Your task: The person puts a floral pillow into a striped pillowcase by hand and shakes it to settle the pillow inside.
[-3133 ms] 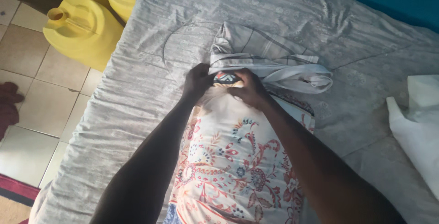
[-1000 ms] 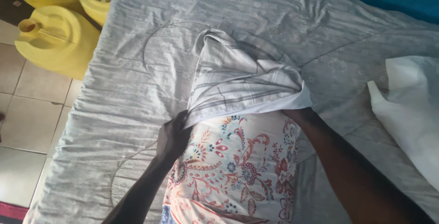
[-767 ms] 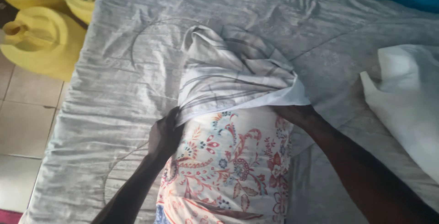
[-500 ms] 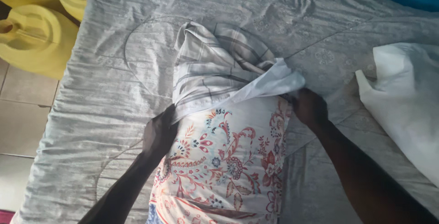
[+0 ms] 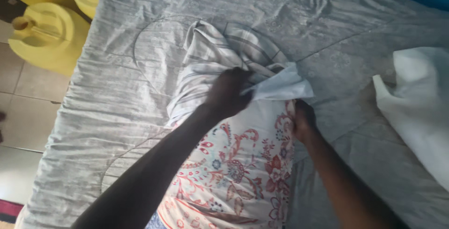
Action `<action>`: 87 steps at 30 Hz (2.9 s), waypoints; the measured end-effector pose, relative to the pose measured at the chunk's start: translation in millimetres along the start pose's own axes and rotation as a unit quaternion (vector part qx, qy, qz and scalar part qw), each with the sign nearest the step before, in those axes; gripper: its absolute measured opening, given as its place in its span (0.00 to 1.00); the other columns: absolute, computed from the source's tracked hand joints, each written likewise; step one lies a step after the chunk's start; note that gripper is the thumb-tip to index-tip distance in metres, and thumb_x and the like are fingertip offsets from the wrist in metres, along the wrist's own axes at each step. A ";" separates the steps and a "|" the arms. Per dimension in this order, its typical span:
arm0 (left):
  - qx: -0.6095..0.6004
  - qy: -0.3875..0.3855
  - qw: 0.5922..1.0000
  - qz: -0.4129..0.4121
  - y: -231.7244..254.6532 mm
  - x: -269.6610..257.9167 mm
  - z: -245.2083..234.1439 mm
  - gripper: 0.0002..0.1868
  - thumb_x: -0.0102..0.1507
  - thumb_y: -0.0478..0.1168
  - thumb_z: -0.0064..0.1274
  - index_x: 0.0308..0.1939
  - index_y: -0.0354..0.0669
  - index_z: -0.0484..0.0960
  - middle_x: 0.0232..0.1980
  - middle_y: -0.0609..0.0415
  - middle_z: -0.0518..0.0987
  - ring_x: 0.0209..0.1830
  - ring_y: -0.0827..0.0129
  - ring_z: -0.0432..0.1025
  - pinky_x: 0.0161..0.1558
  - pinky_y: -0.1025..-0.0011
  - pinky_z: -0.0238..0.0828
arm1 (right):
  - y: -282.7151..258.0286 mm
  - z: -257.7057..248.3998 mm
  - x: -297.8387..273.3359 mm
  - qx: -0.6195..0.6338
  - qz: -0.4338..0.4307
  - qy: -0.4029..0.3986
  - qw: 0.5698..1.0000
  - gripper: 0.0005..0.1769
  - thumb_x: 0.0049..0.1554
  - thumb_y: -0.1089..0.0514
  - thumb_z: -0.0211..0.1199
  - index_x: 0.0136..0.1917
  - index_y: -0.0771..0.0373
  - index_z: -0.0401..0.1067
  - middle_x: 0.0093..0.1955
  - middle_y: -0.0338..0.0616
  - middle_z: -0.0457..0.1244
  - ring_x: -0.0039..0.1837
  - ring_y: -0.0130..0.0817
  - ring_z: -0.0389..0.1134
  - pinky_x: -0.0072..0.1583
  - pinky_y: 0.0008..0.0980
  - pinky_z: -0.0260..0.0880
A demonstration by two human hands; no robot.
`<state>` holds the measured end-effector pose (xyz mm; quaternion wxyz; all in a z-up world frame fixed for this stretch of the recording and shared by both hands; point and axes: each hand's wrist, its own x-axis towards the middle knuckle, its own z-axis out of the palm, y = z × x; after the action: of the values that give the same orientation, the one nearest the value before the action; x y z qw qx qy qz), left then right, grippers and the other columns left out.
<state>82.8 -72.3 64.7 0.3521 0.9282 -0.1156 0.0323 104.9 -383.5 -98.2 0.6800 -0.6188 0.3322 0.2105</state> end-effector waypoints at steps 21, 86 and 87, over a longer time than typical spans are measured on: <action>-0.109 -0.076 0.991 0.005 47.0 35.4 26.7 0.32 0.47 0.45 0.68 0.55 0.52 0.77 0.52 0.50 0.82 0.56 0.51 0.76 0.54 0.55 0.73 | -70.4 69.0 -90.9 0.119 -0.079 -0.004 0.990 0.18 0.54 0.63 0.67 0.53 0.45 0.66 0.53 0.49 0.66 0.48 0.37 0.70 0.46 0.39 0.73; 0.162 0.038 0.986 0.002 56.9 -91.3 29.1 0.30 0.51 0.49 0.63 0.55 0.45 0.78 0.67 0.40 0.66 0.70 0.43 0.56 0.67 0.40 0.52 | 83.7 -41.0 -74.3 -0.725 -0.306 -0.033 0.616 0.21 0.53 0.43 0.66 0.53 0.59 0.73 0.51 0.52 0.68 0.55 0.55 0.71 0.53 0.55 0.71; 0.137 0.052 0.988 -0.042 49.9 -92.4 18.2 0.38 0.49 0.52 0.65 0.60 0.42 0.76 0.67 0.38 0.66 0.69 0.41 0.55 0.65 0.39 0.52 | 80.3 -38.5 -73.5 -0.737 -0.287 -0.040 0.611 0.20 0.53 0.44 0.66 0.53 0.58 0.73 0.52 0.51 0.68 0.55 0.54 0.72 0.54 0.54 0.71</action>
<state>-19.1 -102.8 70.2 0.2283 0.9688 -0.0521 0.0814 -9.2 -400.4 -102.7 0.0331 -0.9660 -0.1566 0.2031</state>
